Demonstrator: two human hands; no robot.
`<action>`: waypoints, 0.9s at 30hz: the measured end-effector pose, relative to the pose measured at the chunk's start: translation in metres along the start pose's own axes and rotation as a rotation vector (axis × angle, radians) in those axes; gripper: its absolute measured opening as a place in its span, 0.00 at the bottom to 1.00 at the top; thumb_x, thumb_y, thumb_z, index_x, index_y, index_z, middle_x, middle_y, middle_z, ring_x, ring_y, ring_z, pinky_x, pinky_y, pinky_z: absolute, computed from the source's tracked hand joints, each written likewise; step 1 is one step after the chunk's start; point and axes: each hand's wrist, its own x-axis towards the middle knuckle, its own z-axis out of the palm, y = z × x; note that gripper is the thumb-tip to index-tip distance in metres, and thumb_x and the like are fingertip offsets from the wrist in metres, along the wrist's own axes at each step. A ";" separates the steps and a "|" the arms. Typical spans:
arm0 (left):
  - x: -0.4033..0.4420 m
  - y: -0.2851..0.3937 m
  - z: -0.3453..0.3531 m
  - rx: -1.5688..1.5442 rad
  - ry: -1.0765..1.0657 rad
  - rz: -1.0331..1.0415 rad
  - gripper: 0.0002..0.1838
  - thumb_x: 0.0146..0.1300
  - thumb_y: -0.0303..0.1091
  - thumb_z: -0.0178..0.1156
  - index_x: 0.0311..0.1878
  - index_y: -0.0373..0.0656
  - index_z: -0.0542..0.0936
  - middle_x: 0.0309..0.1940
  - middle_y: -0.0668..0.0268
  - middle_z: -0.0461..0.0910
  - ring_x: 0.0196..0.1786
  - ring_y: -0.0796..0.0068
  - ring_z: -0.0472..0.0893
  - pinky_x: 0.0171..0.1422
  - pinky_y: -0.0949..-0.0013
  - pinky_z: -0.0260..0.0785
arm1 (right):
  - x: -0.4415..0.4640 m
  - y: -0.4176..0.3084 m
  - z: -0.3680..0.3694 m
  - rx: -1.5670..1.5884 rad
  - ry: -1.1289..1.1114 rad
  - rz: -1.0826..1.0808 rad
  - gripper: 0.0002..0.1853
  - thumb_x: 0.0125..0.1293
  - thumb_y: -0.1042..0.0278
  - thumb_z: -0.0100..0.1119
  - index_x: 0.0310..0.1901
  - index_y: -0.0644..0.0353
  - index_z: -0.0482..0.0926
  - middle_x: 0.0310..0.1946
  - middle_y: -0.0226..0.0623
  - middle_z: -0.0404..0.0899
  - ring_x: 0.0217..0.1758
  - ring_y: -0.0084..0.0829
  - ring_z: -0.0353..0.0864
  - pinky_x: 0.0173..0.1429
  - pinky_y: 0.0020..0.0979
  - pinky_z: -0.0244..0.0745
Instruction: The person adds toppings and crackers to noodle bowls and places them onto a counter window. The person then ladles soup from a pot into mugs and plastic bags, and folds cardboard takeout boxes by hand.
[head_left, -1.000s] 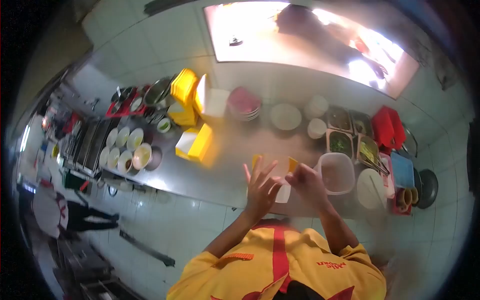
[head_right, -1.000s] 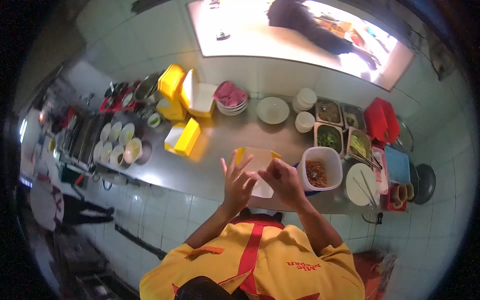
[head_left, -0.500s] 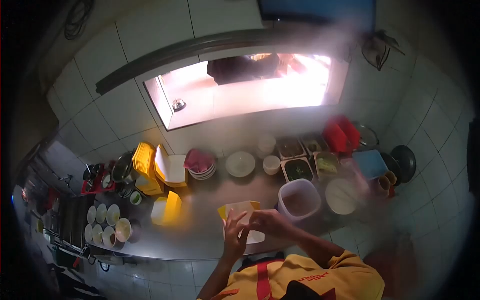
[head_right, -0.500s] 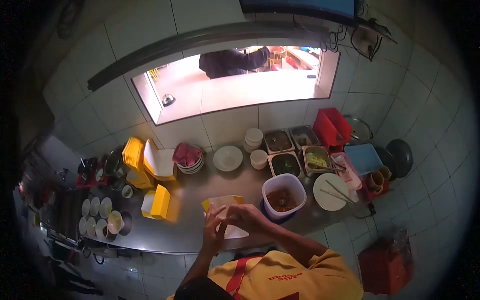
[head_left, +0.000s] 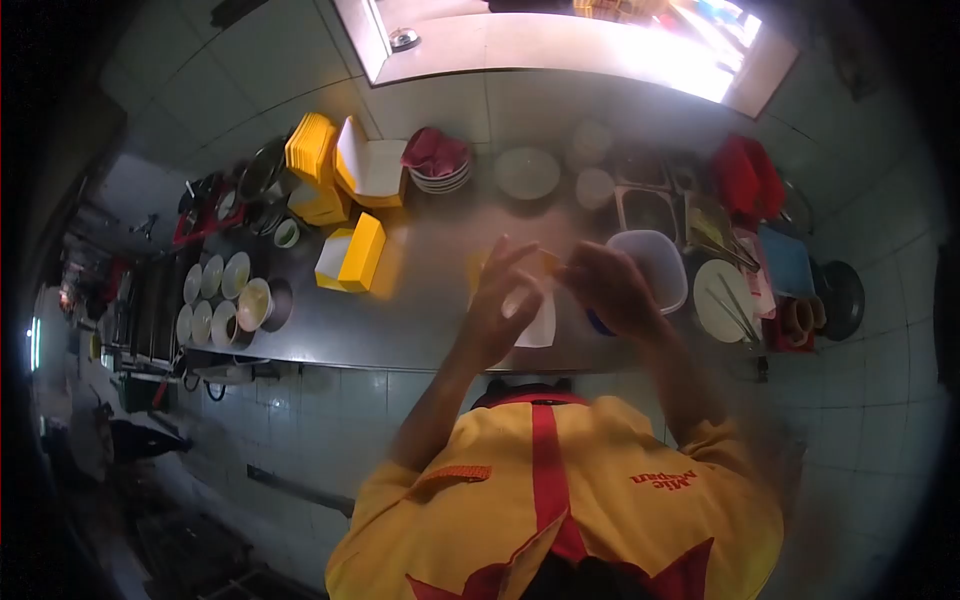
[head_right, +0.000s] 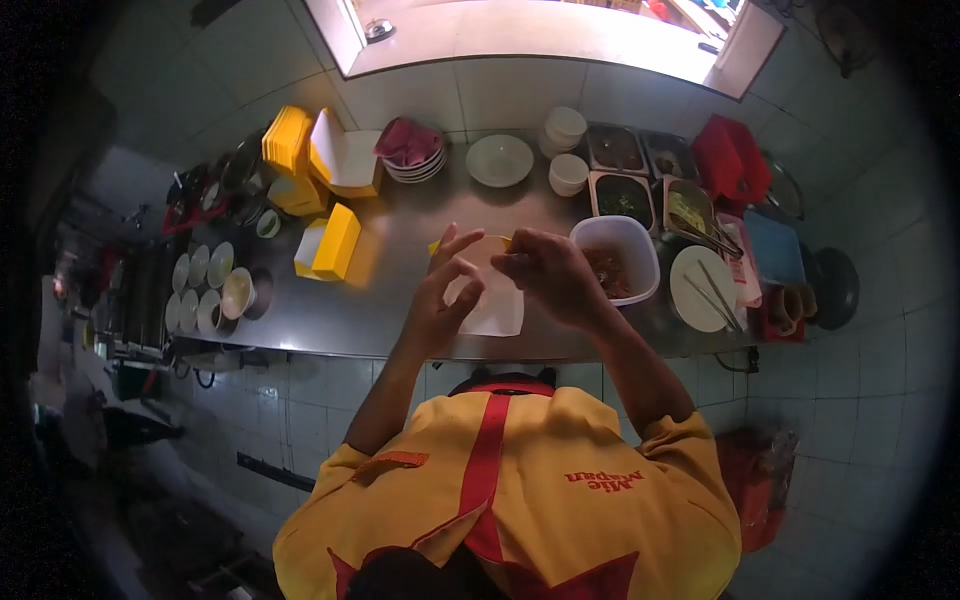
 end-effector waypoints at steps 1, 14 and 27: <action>0.000 0.000 0.000 0.005 -0.001 0.014 0.10 0.59 0.41 0.63 0.36 0.46 0.77 0.66 0.59 0.66 0.75 0.49 0.47 0.75 0.45 0.38 | 0.000 -0.010 -0.002 0.097 -0.005 0.133 0.13 0.65 0.63 0.59 0.27 0.62 0.72 0.17 0.26 0.69 0.22 0.15 0.65 0.27 0.24 0.63; -0.009 0.006 0.005 0.241 0.153 -0.002 0.07 0.59 0.35 0.63 0.37 0.44 0.78 0.64 0.62 0.68 0.75 0.48 0.49 0.73 0.37 0.33 | 0.002 -0.006 0.014 0.263 -0.102 0.112 0.12 0.67 0.64 0.57 0.30 0.64 0.74 0.17 0.26 0.70 0.22 0.16 0.68 0.27 0.24 0.65; -0.019 -0.007 0.006 0.178 0.021 0.009 0.11 0.68 0.40 0.53 0.38 0.43 0.78 0.62 0.61 0.70 0.74 0.47 0.51 0.74 0.42 0.38 | 0.007 -0.010 0.023 0.031 -0.086 0.045 0.12 0.65 0.64 0.58 0.28 0.64 0.74 0.17 0.30 0.72 0.21 0.18 0.69 0.26 0.26 0.65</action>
